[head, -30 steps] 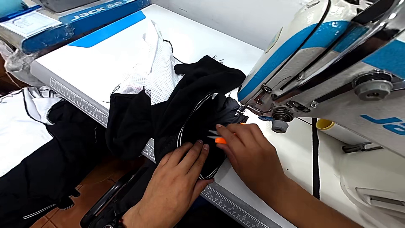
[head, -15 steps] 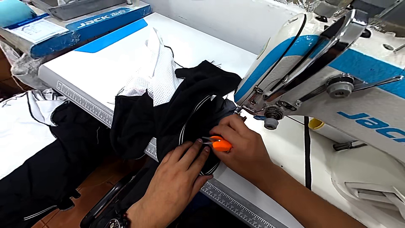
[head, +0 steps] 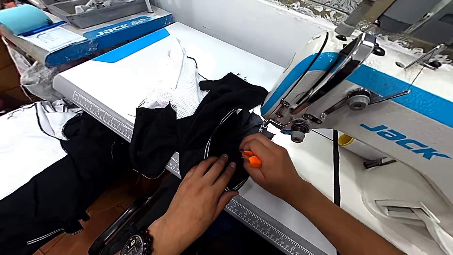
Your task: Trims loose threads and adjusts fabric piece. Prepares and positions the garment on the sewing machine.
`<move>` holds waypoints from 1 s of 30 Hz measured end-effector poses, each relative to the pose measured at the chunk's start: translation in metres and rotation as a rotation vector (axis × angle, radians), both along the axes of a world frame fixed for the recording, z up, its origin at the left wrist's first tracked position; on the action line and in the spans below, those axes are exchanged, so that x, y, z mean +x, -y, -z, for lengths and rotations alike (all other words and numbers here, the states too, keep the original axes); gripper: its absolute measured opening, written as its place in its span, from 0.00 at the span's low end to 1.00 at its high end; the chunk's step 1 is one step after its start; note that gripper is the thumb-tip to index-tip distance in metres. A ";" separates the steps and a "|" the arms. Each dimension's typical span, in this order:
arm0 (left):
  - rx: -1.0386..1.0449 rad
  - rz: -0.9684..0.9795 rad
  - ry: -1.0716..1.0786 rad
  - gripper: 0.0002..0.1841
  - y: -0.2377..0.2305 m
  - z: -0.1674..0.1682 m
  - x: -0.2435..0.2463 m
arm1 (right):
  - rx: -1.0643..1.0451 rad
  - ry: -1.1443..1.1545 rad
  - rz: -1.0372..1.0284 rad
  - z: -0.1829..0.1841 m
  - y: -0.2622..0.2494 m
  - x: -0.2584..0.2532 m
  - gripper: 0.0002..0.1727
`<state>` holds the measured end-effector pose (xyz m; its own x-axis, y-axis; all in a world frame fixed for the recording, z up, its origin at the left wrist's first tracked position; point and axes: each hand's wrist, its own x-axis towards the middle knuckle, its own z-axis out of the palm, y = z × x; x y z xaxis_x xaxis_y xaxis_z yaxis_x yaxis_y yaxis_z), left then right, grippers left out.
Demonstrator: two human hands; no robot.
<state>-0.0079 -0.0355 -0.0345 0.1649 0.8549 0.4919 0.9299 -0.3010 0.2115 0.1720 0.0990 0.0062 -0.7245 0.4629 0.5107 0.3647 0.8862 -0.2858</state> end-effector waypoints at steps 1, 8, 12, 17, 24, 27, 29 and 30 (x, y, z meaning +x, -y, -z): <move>0.002 0.001 0.000 0.28 0.000 0.000 0.000 | -0.070 -0.017 -0.051 0.000 -0.003 0.000 0.07; 0.001 0.003 -0.003 0.27 -0.001 0.000 -0.001 | -0.108 0.087 -0.178 -0.001 -0.007 -0.006 0.06; -0.008 0.006 0.002 0.26 0.000 0.000 -0.002 | 0.161 0.271 -0.065 -0.010 -0.007 0.004 0.06; -0.012 0.011 0.005 0.27 -0.002 0.000 -0.004 | 0.254 0.231 0.015 -0.016 -0.007 0.029 0.07; -0.068 0.021 0.096 0.19 -0.005 -0.013 0.000 | 0.073 0.047 0.009 0.002 -0.009 0.019 0.18; -0.085 0.097 0.149 0.12 -0.007 -0.014 0.002 | 0.033 0.130 0.019 0.001 -0.006 0.013 0.23; -0.081 0.131 0.143 0.12 -0.007 -0.011 0.000 | 0.037 0.125 0.001 0.004 -0.007 0.012 0.15; -0.074 0.144 0.141 0.13 -0.006 -0.009 -0.001 | 0.048 0.122 -0.010 0.005 -0.008 0.014 0.11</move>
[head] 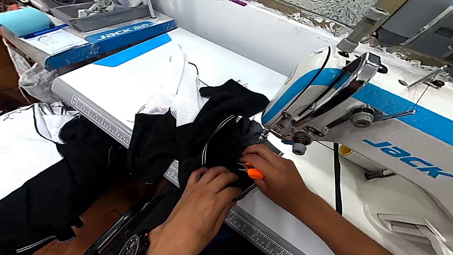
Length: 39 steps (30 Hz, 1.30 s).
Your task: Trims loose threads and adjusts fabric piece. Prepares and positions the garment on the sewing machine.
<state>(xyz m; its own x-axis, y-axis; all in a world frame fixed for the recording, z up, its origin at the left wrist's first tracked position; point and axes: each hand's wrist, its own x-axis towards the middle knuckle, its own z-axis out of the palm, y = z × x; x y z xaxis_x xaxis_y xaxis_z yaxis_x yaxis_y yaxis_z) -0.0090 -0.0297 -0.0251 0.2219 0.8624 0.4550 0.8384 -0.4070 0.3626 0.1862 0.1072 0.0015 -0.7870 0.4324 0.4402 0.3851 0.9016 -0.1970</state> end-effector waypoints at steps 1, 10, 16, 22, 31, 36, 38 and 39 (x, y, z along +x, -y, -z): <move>0.010 0.009 0.000 0.14 0.001 0.001 -0.001 | 0.019 -0.009 -0.015 0.001 -0.001 0.002 0.08; 0.020 -0.110 -0.246 0.30 -0.003 -0.007 -0.007 | 0.122 0.054 -0.032 0.000 0.001 0.009 0.09; 0.025 0.013 -0.347 0.14 0.002 -0.028 -0.011 | 0.193 0.152 0.018 0.002 0.006 0.012 0.08; 0.034 0.311 -0.371 0.11 -0.004 -0.054 -0.013 | 0.125 0.215 0.285 -0.046 0.008 0.059 0.10; 0.108 0.753 -0.382 0.11 -0.043 -0.057 -0.005 | 0.241 0.244 0.599 -0.012 0.058 0.085 0.22; 0.068 0.728 -0.247 0.34 -0.065 -0.048 -0.042 | 0.414 0.239 -0.044 -0.017 0.054 0.023 0.14; 0.085 0.645 -0.289 0.44 -0.078 -0.033 -0.058 | 0.405 0.215 -0.191 -0.013 0.036 0.021 0.11; 0.090 0.617 -0.324 0.49 -0.085 -0.027 -0.065 | 0.361 0.191 -0.235 -0.011 0.030 0.023 0.10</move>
